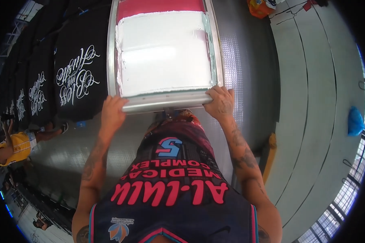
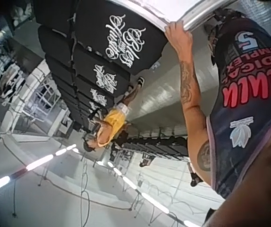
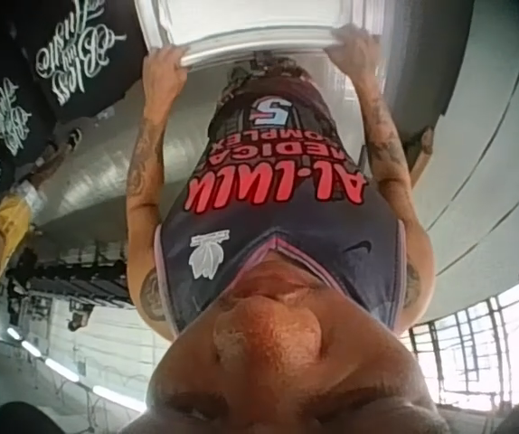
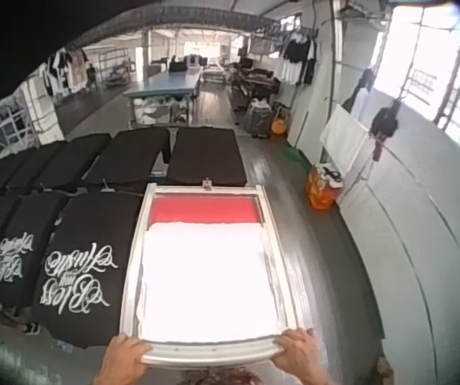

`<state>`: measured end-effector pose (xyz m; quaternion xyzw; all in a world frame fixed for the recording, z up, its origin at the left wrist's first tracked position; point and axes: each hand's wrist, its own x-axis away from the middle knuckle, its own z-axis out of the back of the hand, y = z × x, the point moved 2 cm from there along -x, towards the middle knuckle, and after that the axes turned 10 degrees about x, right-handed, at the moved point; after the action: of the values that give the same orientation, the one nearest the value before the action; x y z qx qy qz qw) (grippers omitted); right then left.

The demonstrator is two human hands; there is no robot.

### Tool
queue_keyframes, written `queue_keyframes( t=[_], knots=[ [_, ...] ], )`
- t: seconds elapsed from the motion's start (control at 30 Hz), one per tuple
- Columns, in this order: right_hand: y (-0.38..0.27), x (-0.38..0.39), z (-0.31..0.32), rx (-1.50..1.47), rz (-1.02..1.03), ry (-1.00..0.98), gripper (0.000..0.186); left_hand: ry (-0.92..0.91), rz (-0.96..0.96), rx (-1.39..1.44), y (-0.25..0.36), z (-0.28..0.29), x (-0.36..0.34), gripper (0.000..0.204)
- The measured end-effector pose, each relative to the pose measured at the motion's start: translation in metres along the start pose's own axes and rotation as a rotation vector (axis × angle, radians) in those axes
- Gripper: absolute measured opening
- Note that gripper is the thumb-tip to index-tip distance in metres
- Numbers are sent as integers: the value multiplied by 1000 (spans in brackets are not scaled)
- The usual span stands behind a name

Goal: Performing manual screen printing on t-shirts using a squeegee and ink.

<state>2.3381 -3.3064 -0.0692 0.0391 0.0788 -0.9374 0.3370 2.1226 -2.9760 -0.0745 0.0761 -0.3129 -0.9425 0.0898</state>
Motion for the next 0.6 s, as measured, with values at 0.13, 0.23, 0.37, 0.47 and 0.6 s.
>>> queue_keyframes(
  t=[0.13, 0.23, 0.37, 0.47, 0.6],
  knots=[
    [3, 0, -17, -22, 79, -76, 18, -36, 73, -26, 0, -13, -1, 34],
    [6, -1, -20, -75, 110, -19, 17, 7, 139, -94, 10, -20, -7, 30],
    [12, -52, -33, -15, 91, -1, 15, 6, 192, -210, -15, -23, -66, 22],
    [30, -152, -48, 70, 104, 28, 12, 6, 138, -313, -51, -16, -166, 13],
    [40, -282, -56, 184, 106, -16, 31, 64, 136, -371, -87, 10, -286, 18]
  ],
)
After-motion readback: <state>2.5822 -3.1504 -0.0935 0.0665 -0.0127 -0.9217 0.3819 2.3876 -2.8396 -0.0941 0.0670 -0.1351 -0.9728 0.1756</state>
